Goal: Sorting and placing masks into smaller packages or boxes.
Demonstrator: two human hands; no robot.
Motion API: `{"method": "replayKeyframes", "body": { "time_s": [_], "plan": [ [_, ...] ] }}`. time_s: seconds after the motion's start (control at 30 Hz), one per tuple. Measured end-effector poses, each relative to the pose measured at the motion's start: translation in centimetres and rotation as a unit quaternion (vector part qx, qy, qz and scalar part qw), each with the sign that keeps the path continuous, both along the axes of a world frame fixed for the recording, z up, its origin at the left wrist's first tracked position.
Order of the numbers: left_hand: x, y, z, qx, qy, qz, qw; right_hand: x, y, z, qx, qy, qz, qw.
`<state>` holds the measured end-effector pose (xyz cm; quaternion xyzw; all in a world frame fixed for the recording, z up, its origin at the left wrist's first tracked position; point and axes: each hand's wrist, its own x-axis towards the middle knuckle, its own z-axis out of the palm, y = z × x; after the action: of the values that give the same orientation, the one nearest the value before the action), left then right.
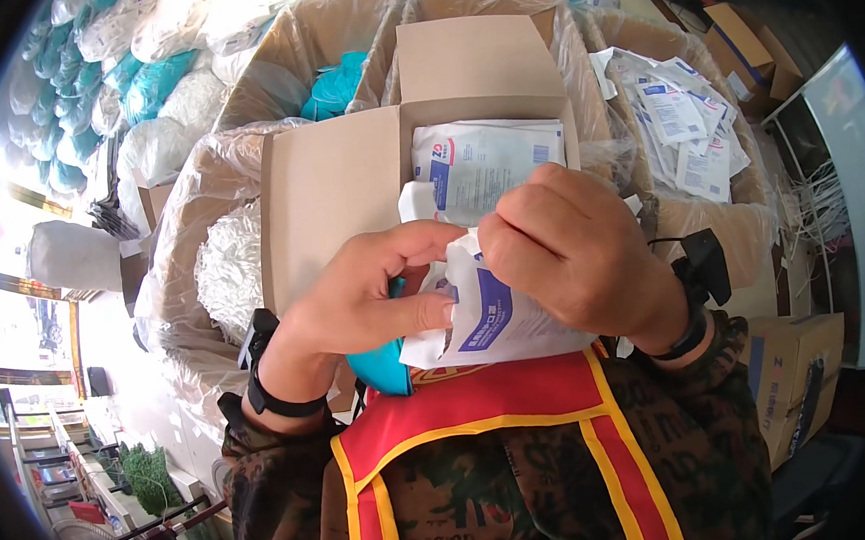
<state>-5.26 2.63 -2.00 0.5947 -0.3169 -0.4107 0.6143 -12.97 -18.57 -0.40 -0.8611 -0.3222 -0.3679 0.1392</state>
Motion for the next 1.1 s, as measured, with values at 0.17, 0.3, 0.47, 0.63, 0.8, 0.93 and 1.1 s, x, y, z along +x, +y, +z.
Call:
{"method": "replayKeyframes", "body": {
  "time_s": [0.17,0.3,0.47,0.63,0.8,0.93,1.1],
  "plan": [
    [-0.1,-0.8,-0.5,0.050,-0.173,0.003,0.984,0.1,0.4,0.2,-0.041,-0.012,0.019,0.999],
    [-0.1,-1.4,-0.3,0.053,-0.222,0.009,0.974,-0.3,1.2,-0.2,-0.058,0.005,0.029,0.998],
    [-0.7,-2.0,-0.6,0.033,-0.270,0.045,0.961,-0.2,1.6,-0.9,-0.004,-0.007,0.035,0.999],
    [-1.0,-1.6,-0.6,0.084,-0.298,0.095,0.946,-0.2,-0.1,-0.6,0.089,0.090,0.085,0.988],
    [0.5,-0.7,0.1,-0.013,-0.559,0.145,0.816,-1.6,-4.5,-0.7,0.100,0.121,-0.131,0.979],
    [-0.6,-1.2,-0.8,0.053,-0.540,0.205,0.815,-2.9,-5.5,-3.1,0.111,0.205,-0.135,0.963],
    [-1.6,-0.8,-2.0,0.149,-0.439,0.190,0.866,-3.4,-5.0,-2.6,0.184,0.185,-0.155,0.953]
  ]
}}
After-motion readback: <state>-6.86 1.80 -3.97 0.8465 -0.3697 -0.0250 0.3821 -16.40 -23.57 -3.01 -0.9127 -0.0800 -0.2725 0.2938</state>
